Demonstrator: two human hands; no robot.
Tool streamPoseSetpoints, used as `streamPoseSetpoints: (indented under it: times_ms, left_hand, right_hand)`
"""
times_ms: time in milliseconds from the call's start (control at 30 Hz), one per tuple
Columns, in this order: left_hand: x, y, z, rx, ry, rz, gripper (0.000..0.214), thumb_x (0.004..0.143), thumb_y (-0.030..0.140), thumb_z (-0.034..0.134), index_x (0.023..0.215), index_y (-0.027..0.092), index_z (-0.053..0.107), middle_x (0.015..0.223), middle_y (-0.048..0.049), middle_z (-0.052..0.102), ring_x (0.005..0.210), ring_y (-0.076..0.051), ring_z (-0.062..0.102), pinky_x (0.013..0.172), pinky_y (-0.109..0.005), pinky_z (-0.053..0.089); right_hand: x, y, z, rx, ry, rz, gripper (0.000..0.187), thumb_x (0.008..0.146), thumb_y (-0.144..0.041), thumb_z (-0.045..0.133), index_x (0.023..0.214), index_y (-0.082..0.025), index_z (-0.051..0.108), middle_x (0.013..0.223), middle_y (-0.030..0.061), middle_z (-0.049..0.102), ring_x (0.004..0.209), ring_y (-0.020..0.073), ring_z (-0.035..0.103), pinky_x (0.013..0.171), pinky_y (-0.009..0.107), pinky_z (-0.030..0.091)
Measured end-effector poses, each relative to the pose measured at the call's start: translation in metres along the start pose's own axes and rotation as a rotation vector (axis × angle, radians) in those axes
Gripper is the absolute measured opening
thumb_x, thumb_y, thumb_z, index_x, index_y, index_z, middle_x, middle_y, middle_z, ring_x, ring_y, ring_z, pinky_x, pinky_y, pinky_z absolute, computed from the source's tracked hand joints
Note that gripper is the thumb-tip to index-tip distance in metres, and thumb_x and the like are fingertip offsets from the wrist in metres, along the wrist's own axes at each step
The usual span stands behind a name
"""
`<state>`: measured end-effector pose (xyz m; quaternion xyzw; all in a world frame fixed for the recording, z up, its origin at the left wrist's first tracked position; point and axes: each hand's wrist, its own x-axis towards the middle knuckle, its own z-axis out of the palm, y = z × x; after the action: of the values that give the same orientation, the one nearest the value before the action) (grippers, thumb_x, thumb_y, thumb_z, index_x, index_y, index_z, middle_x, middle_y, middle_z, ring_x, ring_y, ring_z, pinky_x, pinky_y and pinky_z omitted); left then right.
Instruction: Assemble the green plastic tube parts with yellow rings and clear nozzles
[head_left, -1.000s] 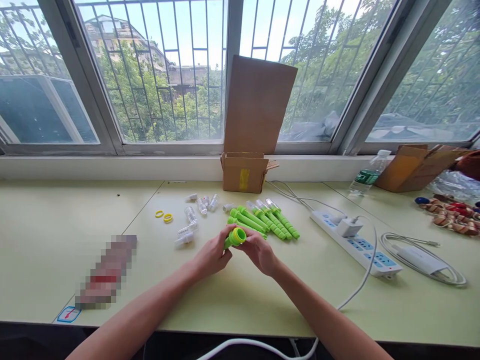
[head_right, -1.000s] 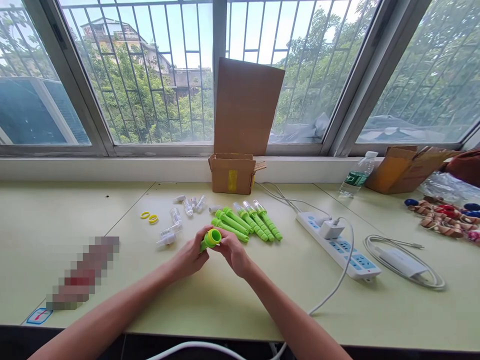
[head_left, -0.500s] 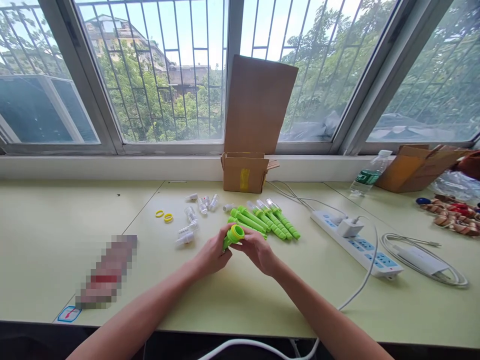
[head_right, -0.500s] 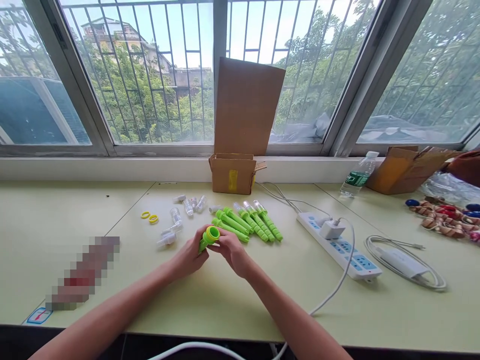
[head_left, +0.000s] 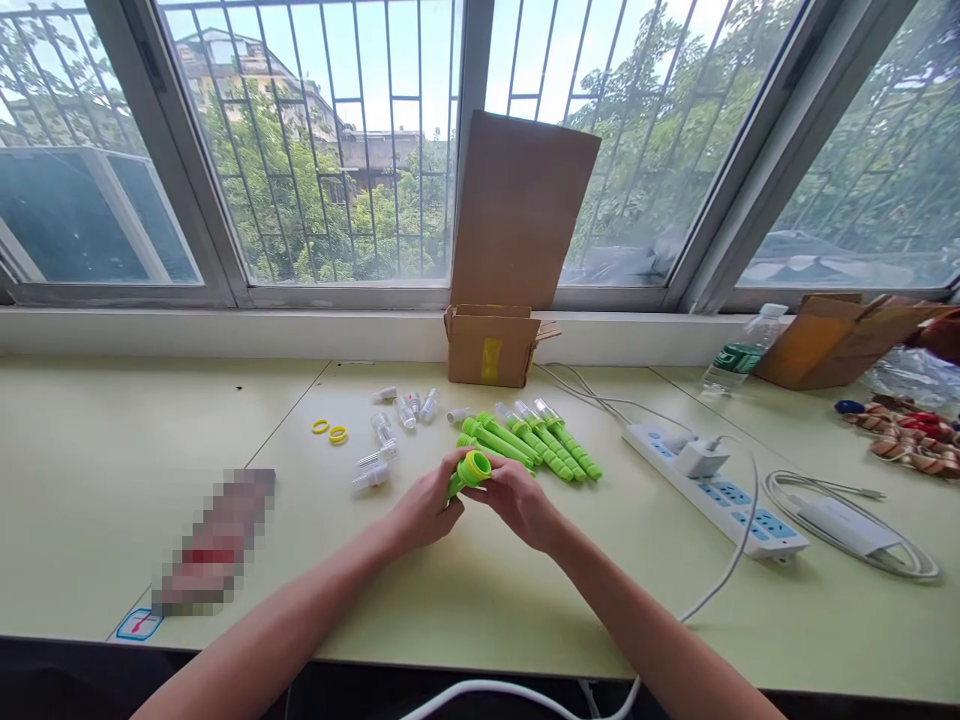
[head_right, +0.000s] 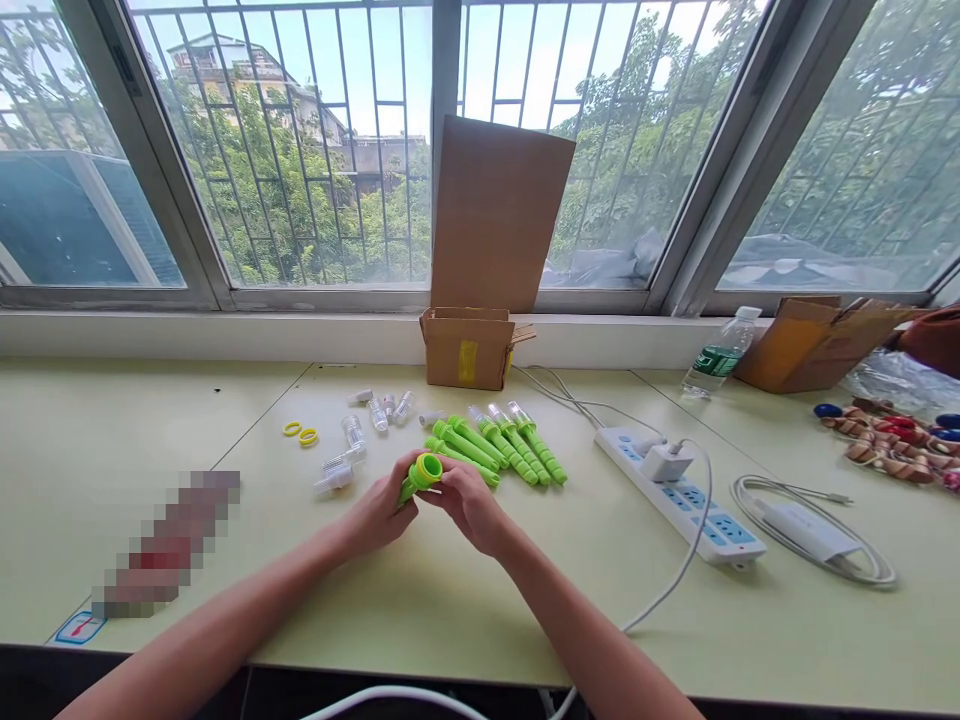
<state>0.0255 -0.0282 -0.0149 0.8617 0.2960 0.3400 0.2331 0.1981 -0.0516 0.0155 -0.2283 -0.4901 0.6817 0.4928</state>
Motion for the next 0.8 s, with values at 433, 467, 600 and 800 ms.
streamPoseSetpoints:
  times_ms: [433,467,600,800]
  left_hand:
    - [0.0003,0.0011,-0.0038,-0.016,0.035,-0.020,0.073,0.073,0.003,0.042,0.140,0.025,0.024,0.111,-0.0063,0.061,0.085,-0.016,0.058,0.078,-0.031,0.048]
    - [0.0004,0.0012,-0.0034,-0.036,0.040,-0.022,0.073,0.074,0.003,0.042,0.140,0.025,0.022,0.109,-0.0063,0.061,0.082,-0.016,0.058,0.076,-0.030,0.048]
    - [0.0011,0.0021,-0.0007,-0.112,0.049,-0.034,0.077,0.073,0.003,0.044,0.142,0.023,0.016,0.099,-0.0044,0.061,0.071,-0.013,0.055,0.069,-0.026,0.045]
    - [0.0019,0.0059,0.0025,-0.213,0.070,-0.101,0.078,0.070,0.002,0.046,0.140,0.023,0.018,0.080,0.0023,0.055,0.060,-0.009,0.048,0.060,-0.021,0.041]
  right_hand:
    - [0.0000,-0.0025,0.0012,0.002,-0.035,-0.009,0.026,0.076,-0.020,0.057,0.099,-0.019,0.069,0.101,0.0063,0.066,0.102,0.0218,0.057,0.098,0.042,0.041]
    - [0.0003,-0.0022,0.0014,0.004,-0.028,-0.011,0.026,0.076,-0.020,0.057,0.099,-0.019,0.069,0.101,0.0063,0.066,0.102,0.0219,0.058,0.098,0.043,0.041]
    - [0.0010,-0.0004,0.0003,0.017,0.008,-0.019,0.026,0.078,-0.021,0.055,0.100,-0.018,0.068,0.098,0.0077,0.069,0.103,0.0229,0.060,0.096,0.045,0.043]
    - [0.0014,0.0020,-0.0048,0.006,0.049,0.009,0.027,0.079,-0.023,0.055,0.101,-0.017,0.069,0.094,0.0087,0.071,0.098,0.0235,0.064,0.094,0.048,0.046]
